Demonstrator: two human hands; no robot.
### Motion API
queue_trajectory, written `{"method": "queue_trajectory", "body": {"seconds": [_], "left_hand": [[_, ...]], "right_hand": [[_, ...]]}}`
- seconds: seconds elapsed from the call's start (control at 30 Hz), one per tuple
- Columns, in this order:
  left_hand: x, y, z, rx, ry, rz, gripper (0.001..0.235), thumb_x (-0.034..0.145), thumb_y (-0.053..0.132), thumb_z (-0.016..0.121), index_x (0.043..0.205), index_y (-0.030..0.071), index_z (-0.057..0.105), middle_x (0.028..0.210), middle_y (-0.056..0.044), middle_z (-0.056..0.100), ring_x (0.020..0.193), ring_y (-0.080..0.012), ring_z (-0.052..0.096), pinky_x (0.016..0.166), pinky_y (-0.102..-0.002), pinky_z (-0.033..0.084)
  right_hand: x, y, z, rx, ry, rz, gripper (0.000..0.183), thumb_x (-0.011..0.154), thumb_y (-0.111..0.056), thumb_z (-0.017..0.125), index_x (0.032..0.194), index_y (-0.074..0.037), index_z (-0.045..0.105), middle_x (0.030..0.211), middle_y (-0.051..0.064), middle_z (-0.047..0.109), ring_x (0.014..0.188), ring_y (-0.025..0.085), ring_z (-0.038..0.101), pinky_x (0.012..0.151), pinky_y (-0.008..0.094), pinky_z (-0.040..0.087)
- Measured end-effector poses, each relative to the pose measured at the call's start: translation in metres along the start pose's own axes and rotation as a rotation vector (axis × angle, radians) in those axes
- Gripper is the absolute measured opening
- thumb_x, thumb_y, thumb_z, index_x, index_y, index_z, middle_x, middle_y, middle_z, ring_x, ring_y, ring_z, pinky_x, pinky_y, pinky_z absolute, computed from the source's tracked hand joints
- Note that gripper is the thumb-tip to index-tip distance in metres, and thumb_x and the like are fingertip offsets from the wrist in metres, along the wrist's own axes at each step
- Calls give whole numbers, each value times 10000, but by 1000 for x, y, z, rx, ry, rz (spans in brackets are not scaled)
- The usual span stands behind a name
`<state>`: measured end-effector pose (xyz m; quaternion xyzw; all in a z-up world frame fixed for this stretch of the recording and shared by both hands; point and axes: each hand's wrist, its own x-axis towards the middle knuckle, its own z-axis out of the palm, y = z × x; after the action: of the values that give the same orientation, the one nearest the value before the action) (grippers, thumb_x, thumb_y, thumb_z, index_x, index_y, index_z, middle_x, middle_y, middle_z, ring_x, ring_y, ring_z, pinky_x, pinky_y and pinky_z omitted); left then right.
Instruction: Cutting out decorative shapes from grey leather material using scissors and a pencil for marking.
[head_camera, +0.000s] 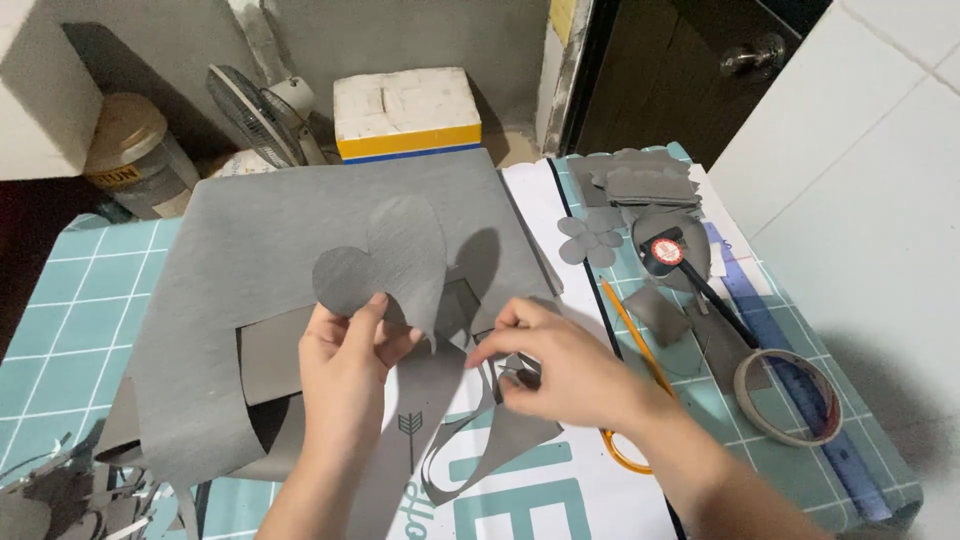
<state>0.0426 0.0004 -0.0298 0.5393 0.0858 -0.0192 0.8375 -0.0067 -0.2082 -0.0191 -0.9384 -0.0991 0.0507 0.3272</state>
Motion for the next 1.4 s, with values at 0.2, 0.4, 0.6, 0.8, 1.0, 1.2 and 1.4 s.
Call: {"method": "queue_trajectory", "body": {"seconds": [0.2, 0.4, 0.6, 0.8, 1.0, 1.2, 1.4], "left_hand": [[2, -10, 2, -24, 27, -48, 346, 922, 51, 623, 683, 104, 378, 652, -34, 387, 643, -146, 500, 676, -377, 647], [-10, -14, 13, 55, -268, -215, 183, 923, 21, 673, 1079, -55, 732, 914, -148, 721, 851, -252, 699, 719, -398, 669], [-21, 23, 10, 1016, -414, -49, 259, 903, 356, 705, 787, 148, 807, 779, 79, 759, 640, -79, 537, 666, -230, 434], [-52, -75, -30, 1646, -595, 188, 898, 738, 741, 897, 1274, 100, 570, 1292, -80, 474, 1131, -322, 586, 912, -479, 547], [-70, -144, -47, 1659, -420, 734, 563, 766, 330, 870, 1175, 60, 594, 1140, -156, 563, 968, -360, 565, 760, -457, 539], [-84, -151, -47, 1755, -180, 979, 295, 900, 137, 587, 1170, 29, 633, 982, -125, 569, 810, -313, 561, 700, -414, 513], [-93, -142, -50, 1964, -214, 712, 419, 641, 204, 759, 972, 103, 522, 938, -114, 555, 810, -313, 552, 715, -420, 460]], "right_hand": [[-2, 1, 4, 114, 136, -72, 199, 897, -337, 708, 1043, -223, 782, 916, -59, 631, 792, 122, 616, 686, 288, 463], [3, 11, 4, 559, 373, 140, 208, 909, -226, 722, 1062, -89, 757, 872, -2, 772, 782, 78, 673, 712, 205, 536], [13, 40, 4, 742, 462, 274, 186, 954, -226, 735, 853, -75, 692, 750, -10, 737, 690, 86, 566, 690, 244, 431], [18, 55, 10, 978, 447, 229, 102, 987, -137, 683, 935, -50, 694, 886, 34, 738, 745, 105, 566, 639, 259, 435], [22, 70, 25, 1202, 341, 166, 121, 977, -121, 693, 925, -105, 586, 896, 48, 678, 718, 142, 509, 734, 274, 457], [22, 68, 24, 1220, 348, 211, 183, 972, -128, 708, 883, -121, 549, 856, 19, 573, 775, 122, 499, 698, 275, 469], [18, 54, 22, 1019, 424, 327, 177, 945, -207, 754, 861, -82, 661, 843, -13, 661, 799, 74, 579, 659, 234, 456]]}}
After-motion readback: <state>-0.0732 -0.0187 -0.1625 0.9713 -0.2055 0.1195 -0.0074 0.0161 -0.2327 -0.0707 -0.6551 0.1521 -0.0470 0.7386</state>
